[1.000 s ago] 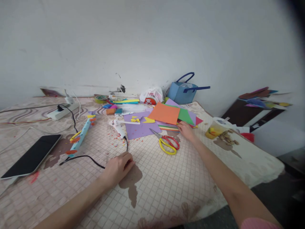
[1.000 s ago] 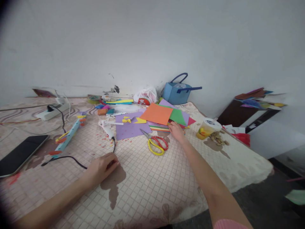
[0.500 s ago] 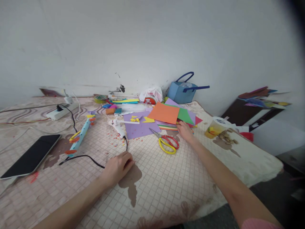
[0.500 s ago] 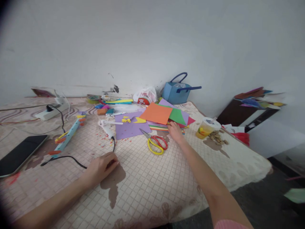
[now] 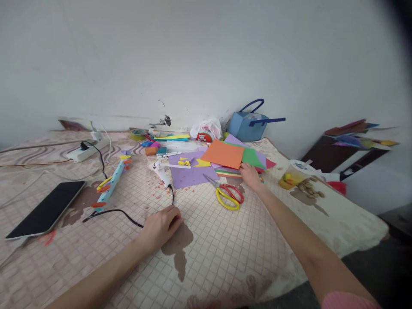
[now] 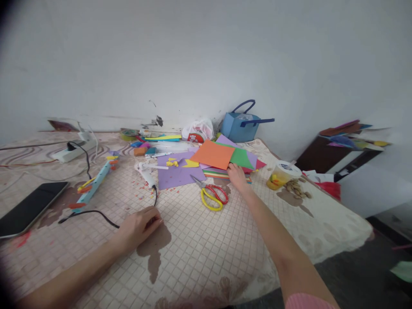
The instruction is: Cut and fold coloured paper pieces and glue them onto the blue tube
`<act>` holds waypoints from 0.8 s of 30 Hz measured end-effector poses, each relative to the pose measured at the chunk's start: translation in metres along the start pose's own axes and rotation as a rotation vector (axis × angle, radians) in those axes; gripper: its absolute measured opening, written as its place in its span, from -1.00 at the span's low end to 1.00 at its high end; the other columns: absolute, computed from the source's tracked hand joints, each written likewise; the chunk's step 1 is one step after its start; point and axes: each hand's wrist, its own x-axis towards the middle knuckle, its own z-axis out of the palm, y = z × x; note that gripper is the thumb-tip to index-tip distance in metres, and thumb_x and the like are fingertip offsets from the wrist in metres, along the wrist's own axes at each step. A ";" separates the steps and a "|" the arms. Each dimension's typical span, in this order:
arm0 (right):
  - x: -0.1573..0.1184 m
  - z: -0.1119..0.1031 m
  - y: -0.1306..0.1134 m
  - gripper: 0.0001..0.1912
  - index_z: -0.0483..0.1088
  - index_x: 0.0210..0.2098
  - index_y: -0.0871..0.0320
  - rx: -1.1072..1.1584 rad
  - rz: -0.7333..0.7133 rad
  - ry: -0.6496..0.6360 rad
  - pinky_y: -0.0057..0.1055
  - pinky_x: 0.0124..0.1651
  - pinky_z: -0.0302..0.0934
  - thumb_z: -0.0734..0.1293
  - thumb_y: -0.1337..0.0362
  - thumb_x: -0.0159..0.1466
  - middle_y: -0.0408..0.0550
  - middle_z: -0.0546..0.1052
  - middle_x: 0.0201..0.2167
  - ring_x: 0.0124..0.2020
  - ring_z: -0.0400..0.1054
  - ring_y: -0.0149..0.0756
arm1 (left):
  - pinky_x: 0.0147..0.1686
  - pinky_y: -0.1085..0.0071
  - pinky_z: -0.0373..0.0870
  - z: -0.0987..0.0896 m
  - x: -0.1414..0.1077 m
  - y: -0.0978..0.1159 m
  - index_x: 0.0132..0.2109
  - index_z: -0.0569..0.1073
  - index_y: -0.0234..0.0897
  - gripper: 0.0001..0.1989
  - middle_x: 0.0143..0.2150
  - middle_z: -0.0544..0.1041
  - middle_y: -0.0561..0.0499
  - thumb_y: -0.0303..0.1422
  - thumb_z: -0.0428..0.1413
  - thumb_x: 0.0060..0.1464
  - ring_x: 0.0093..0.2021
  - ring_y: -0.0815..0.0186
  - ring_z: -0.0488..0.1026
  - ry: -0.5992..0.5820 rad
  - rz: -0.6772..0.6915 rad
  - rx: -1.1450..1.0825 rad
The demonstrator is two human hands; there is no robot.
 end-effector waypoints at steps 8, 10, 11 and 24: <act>0.005 0.000 0.005 -0.71 0.43 -0.24 0.23 0.013 0.147 0.070 -0.31 -0.10 0.13 0.09 0.35 0.29 0.13 0.43 -0.22 -0.13 0.26 -0.12 | -0.35 0.42 0.25 -0.001 -0.001 0.001 -0.32 0.35 -0.24 -0.78 -0.28 0.47 0.01 -0.28 -0.11 0.19 -0.31 0.31 0.41 0.009 -0.007 0.000; 0.009 -0.001 0.013 -0.69 0.41 -0.17 0.30 -0.001 0.221 0.092 -0.26 -0.09 0.13 0.09 0.33 0.30 0.21 0.42 -0.19 -0.10 0.24 -0.06 | -0.36 0.43 0.25 -0.001 -0.001 0.001 -0.32 0.36 -0.25 -0.79 -0.28 0.47 0.00 -0.29 -0.11 0.19 -0.30 0.31 0.41 0.012 -0.007 0.000; 0.011 -0.001 0.017 -0.69 0.40 -0.15 0.32 -0.006 0.244 0.090 -0.25 -0.10 0.13 0.11 0.32 0.28 0.23 0.42 -0.18 -0.09 0.24 -0.03 | -0.36 0.43 0.25 -0.001 -0.001 0.001 -0.32 0.36 -0.25 -0.79 -0.27 0.47 0.00 -0.30 -0.10 0.19 -0.30 0.31 0.41 0.012 -0.005 -0.001; 0.050 -0.025 0.033 -0.69 0.48 -0.35 0.40 -0.011 0.226 0.023 -0.30 -0.20 0.04 0.12 0.43 0.28 0.32 0.47 -0.26 -0.15 0.31 -0.11 | -0.35 0.45 0.28 -0.001 -0.002 0.003 -0.30 0.37 -0.26 -0.83 -0.26 0.49 0.01 -0.31 -0.07 0.17 -0.29 0.32 0.43 0.014 0.016 0.032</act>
